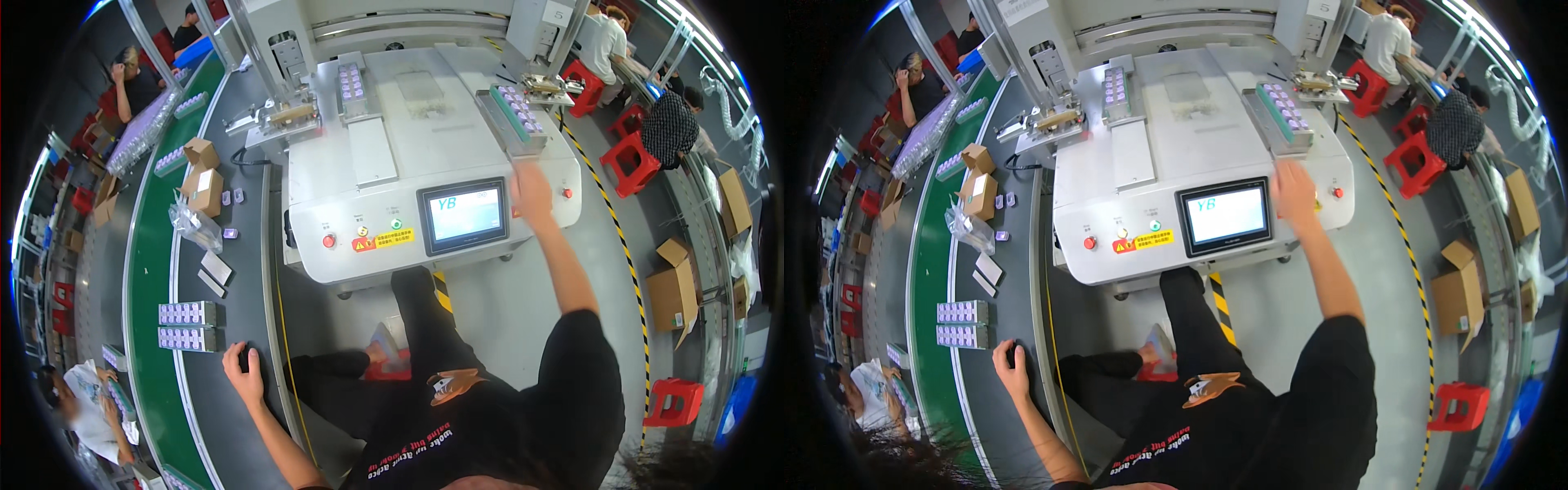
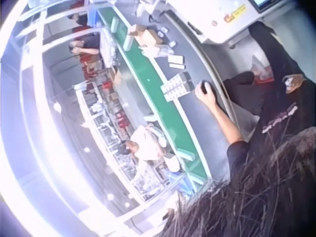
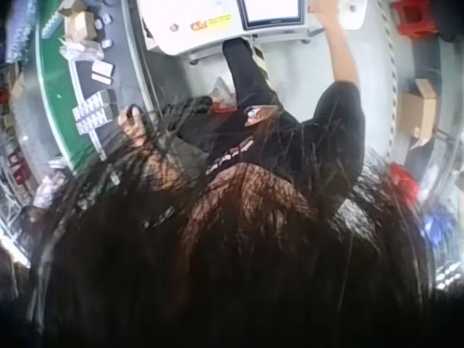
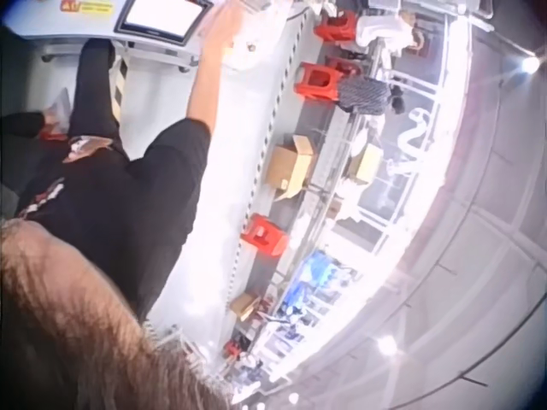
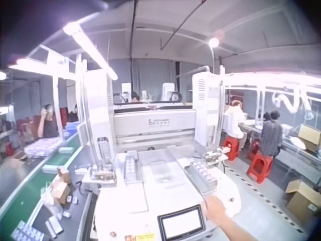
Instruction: Placing electronic component trays into a machine and operating the control panel on a factory assembly line.
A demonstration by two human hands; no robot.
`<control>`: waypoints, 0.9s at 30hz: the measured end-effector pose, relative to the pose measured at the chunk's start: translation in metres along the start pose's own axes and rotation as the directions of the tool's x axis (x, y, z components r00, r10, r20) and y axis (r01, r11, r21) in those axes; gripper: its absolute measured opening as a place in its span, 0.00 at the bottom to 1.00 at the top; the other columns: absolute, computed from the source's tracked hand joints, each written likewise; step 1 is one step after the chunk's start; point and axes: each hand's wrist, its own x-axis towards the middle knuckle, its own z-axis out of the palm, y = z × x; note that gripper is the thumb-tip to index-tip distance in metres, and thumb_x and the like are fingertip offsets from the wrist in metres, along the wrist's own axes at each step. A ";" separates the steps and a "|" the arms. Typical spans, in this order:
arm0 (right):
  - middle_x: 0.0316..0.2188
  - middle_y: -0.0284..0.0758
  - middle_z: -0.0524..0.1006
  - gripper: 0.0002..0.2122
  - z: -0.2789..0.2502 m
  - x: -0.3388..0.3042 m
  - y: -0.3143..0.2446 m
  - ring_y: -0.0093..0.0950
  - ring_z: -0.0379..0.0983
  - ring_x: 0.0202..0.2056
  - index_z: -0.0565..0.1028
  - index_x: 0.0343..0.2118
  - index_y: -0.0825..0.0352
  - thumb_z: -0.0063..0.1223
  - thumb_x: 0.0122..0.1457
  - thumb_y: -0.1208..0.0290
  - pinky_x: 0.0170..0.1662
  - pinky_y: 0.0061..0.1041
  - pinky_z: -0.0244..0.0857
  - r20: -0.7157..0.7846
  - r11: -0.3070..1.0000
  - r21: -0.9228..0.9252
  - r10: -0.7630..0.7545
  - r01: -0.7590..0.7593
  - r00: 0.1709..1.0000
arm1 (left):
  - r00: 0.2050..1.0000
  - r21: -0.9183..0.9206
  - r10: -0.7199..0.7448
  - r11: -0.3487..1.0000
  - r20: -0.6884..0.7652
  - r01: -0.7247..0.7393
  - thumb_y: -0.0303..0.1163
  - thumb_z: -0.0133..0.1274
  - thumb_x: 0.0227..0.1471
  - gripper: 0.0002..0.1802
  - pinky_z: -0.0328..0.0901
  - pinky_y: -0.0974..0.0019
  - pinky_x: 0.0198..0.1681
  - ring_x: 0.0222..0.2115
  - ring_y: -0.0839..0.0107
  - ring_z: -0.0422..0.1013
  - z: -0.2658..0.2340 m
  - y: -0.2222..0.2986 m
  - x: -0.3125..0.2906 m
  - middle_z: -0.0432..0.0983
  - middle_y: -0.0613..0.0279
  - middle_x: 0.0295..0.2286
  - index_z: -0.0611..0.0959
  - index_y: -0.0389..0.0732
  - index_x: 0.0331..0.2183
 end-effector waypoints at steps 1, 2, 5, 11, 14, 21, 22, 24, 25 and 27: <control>0.37 0.45 0.74 0.12 0.005 -0.033 0.006 0.44 0.70 0.42 0.73 0.40 0.68 0.49 0.51 0.77 0.46 0.38 0.64 -0.005 0.998 -0.001 0.055 -0.055 0.998 | 0.999 0.013 0.012 1.000 -0.033 -0.012 0.29 0.55 0.50 0.12 0.60 0.61 0.50 0.43 0.59 0.68 0.002 0.003 0.002 0.73 0.55 0.38 0.79 0.35 0.37; 0.41 0.47 0.74 0.15 0.008 -0.062 0.008 0.44 0.69 0.44 0.73 0.44 0.69 0.49 0.51 0.78 0.49 0.38 0.63 -0.004 0.994 0.011 0.107 -0.107 0.994 | 0.999 0.001 0.001 1.000 -0.046 -0.001 0.29 0.55 0.49 0.12 0.60 0.62 0.50 0.43 0.60 0.68 0.003 0.000 0.001 0.73 0.55 0.38 0.79 0.35 0.37; 0.54 0.49 0.66 0.25 0.004 -0.107 0.013 0.45 0.62 0.54 0.66 0.55 0.71 0.45 0.50 0.81 0.59 0.39 0.53 0.047 0.994 0.003 0.108 -0.108 0.993 | 0.998 0.003 -0.039 0.999 -0.044 0.039 0.30 0.59 0.46 0.13 0.62 0.58 0.47 0.41 0.57 0.69 0.007 0.013 0.010 0.75 0.54 0.35 0.80 0.37 0.36; 0.57 0.49 0.61 0.30 0.011 -0.104 0.012 0.47 0.56 0.57 0.61 0.58 0.72 0.41 0.45 0.86 0.62 0.40 0.47 0.071 0.979 0.018 0.200 -0.202 0.977 | 0.997 -0.022 -0.048 0.999 -0.061 0.046 0.32 0.59 0.45 0.13 0.61 0.57 0.48 0.42 0.56 0.69 0.013 0.015 0.007 0.75 0.55 0.34 0.80 0.39 0.36; 0.59 0.49 0.59 0.32 0.024 -0.115 0.014 0.47 0.53 0.61 0.59 0.59 0.72 0.38 0.45 0.87 0.64 0.39 0.44 0.008 0.984 0.072 0.163 -0.163 0.987 | 0.993 0.011 -0.077 0.997 -0.088 0.078 0.32 0.60 0.44 0.14 0.62 0.57 0.49 0.42 0.55 0.69 0.011 0.017 0.005 0.76 0.54 0.35 0.81 0.39 0.36; 0.51 0.46 0.67 0.20 0.056 -0.129 0.022 0.39 0.63 0.53 0.64 0.55 0.75 0.38 0.60 0.76 0.61 0.35 0.50 -0.156 0.908 0.368 0.273 -0.201 0.949 | 0.966 0.035 -0.047 0.998 -0.253 0.058 0.35 0.60 0.43 0.17 0.64 0.57 0.47 0.42 0.53 0.69 0.015 0.030 0.010 0.73 0.52 0.39 0.80 0.39 0.37; 0.49 0.46 0.68 0.19 0.051 -0.126 0.019 0.37 0.64 0.51 0.64 0.55 0.75 0.39 0.60 0.75 0.60 0.33 0.52 -0.211 0.917 0.369 0.241 -0.151 0.947 | 0.950 0.025 -0.081 0.995 -0.302 0.093 0.34 0.59 0.44 0.20 0.62 0.57 0.50 0.46 0.53 0.67 0.016 0.024 0.009 0.71 0.51 0.42 0.78 0.39 0.41; 0.53 0.48 0.67 0.20 0.050 -0.127 0.032 0.41 0.63 0.54 0.63 0.55 0.76 0.37 0.60 0.76 0.62 0.35 0.50 -0.195 0.987 0.114 0.130 -0.109 0.972 | 0.879 -0.045 -0.208 0.977 -0.430 0.210 0.33 0.58 0.44 0.28 0.57 0.58 0.55 0.52 0.53 0.60 0.018 0.019 0.008 0.63 0.48 0.50 0.73 0.39 0.49; 0.55 0.49 0.65 0.22 0.049 -0.127 0.029 0.43 0.59 0.57 0.63 0.56 0.75 0.36 0.57 0.79 0.63 0.37 0.47 -0.198 0.994 0.069 0.101 -0.089 0.975 | 0.852 -0.042 -0.243 0.967 -0.463 0.253 0.33 0.57 0.45 0.32 0.57 0.58 0.55 0.53 0.54 0.59 0.017 0.013 0.007 0.61 0.48 0.51 0.69 0.37 0.52; 0.57 0.51 0.63 0.25 0.052 -0.127 0.031 0.46 0.56 0.60 0.63 0.57 0.74 0.35 0.52 0.82 0.64 0.39 0.45 -0.245 0.999 0.033 0.038 -0.031 0.969 | 0.805 -0.163 -0.340 0.940 -0.486 0.299 0.34 0.57 0.45 0.35 0.58 0.58 0.55 0.53 0.52 0.61 0.020 0.004 0.007 0.62 0.46 0.51 0.65 0.35 0.55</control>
